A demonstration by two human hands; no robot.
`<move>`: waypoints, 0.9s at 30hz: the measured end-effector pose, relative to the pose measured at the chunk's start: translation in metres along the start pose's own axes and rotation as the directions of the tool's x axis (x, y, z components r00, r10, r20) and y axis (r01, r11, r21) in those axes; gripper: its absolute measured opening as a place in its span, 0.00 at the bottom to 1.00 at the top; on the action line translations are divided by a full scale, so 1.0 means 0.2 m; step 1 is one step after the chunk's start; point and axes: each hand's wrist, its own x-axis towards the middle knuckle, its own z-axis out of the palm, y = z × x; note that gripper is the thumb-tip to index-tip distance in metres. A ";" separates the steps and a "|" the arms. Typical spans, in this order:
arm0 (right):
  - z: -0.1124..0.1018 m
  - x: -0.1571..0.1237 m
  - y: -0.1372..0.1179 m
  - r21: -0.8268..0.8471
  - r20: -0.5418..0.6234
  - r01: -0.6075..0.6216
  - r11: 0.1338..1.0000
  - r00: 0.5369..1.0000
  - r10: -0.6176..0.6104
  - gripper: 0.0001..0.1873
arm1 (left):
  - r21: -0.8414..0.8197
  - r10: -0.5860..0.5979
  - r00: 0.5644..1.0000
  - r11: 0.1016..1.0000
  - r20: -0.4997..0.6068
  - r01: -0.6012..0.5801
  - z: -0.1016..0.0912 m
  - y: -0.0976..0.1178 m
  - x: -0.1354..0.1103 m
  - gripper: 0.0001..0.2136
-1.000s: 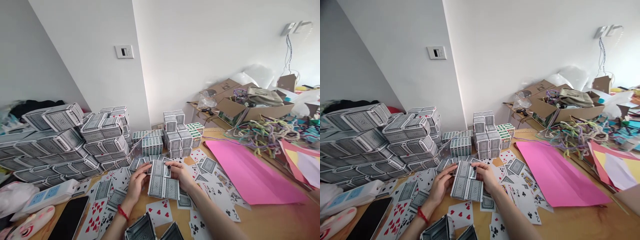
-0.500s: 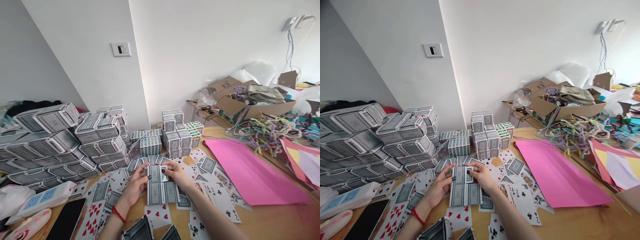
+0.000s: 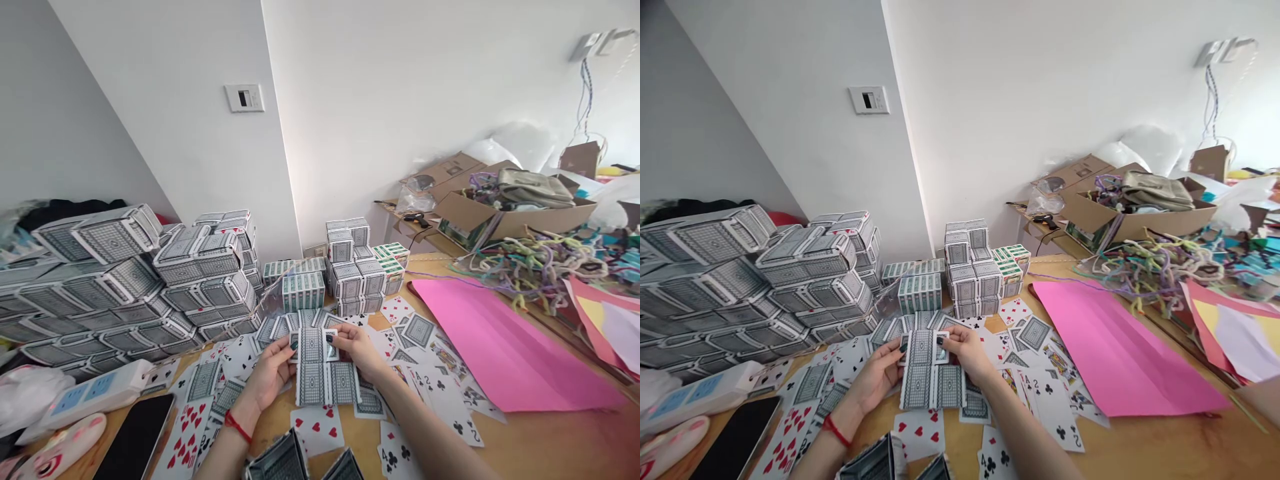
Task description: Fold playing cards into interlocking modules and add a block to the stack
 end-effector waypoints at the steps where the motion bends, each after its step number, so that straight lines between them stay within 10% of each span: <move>1: 0.00 0.00 0.00 -0.012 -0.004 -0.009 1.000 1.000 0.009 0.12 | 0.010 -0.005 1.000 1.000 0.000 0.005 0.00 0.00 0.00 0.12; 12: -0.03 0.00 0.02 -0.164 0.102 0.036 0.986 0.995 -0.019 0.16 | 0.060 -0.007 0.995 0.998 -0.096 0.013 0.01 0.02 0.00 0.19; 27: -0.02 0.01 0.02 -0.328 -0.144 0.093 0.940 0.979 -0.147 0.13 | 0.132 0.030 0.993 0.991 -0.117 -0.015 0.00 0.00 0.02 0.22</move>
